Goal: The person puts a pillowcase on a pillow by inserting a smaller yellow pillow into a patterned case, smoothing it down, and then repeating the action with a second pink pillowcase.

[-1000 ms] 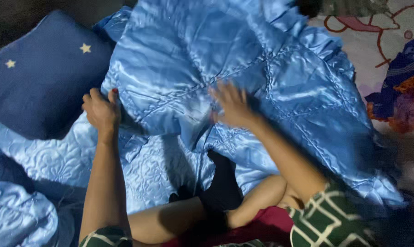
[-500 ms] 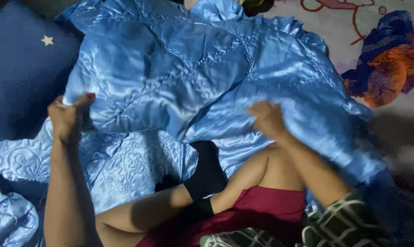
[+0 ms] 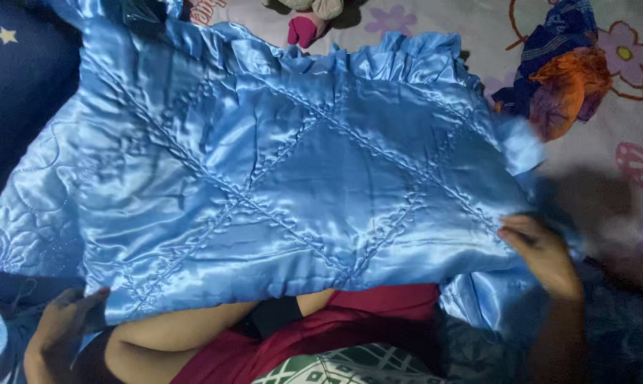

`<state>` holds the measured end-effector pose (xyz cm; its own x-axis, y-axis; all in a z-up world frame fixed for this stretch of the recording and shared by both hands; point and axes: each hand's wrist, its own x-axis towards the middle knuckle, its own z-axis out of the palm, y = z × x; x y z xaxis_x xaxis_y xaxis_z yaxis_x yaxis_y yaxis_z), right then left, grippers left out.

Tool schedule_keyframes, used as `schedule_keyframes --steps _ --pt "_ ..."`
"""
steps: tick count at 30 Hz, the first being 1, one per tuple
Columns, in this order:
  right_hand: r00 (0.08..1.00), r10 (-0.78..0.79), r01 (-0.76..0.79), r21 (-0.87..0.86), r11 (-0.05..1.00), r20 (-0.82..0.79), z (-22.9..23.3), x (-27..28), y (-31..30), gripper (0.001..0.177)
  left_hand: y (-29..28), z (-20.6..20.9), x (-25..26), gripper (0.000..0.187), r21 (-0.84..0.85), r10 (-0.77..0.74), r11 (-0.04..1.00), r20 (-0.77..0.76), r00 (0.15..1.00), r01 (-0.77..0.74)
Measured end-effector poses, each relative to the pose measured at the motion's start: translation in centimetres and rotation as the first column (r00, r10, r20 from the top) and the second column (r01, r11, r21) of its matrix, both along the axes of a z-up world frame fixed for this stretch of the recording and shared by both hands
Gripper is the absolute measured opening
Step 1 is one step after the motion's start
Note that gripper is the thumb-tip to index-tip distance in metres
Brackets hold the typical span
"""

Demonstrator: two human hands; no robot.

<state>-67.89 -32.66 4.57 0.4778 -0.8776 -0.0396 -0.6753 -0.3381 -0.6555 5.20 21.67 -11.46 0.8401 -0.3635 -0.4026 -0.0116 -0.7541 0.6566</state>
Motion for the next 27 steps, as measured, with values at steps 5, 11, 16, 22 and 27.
schedule_keyframes --steps 5,11,16,22,27 --pt "0.705 -0.694 0.623 0.596 0.506 -0.147 -5.9 -3.4 1.4 0.086 -2.7 1.5 7.1 0.060 0.084 -0.294 0.953 0.494 0.818 0.292" --pt "0.712 -0.688 0.508 0.778 0.370 -0.138 -11.5 0.2 3.4 0.109 -16.5 5.5 -0.4 0.068 -0.094 -0.029 0.995 0.016 0.999 0.030" --pt "0.279 -0.778 0.030 0.805 0.593 0.563 -15.2 5.4 -2.9 0.057 -18.2 6.2 -4.4 0.052 -0.031 -0.095 0.994 0.270 0.958 0.107" --pt "0.331 -0.525 0.216 0.479 0.851 0.784 -3.0 15.8 -12.4 0.052 -16.0 7.1 -2.5 0.050 -0.182 0.059 0.981 -0.036 0.998 -0.065" --pt "0.364 -0.012 -0.041 0.028 0.999 0.931 4.3 15.9 -15.7 0.065 -4.9 9.0 -5.3 0.045 -0.572 0.270 0.753 -0.180 0.946 -0.324"
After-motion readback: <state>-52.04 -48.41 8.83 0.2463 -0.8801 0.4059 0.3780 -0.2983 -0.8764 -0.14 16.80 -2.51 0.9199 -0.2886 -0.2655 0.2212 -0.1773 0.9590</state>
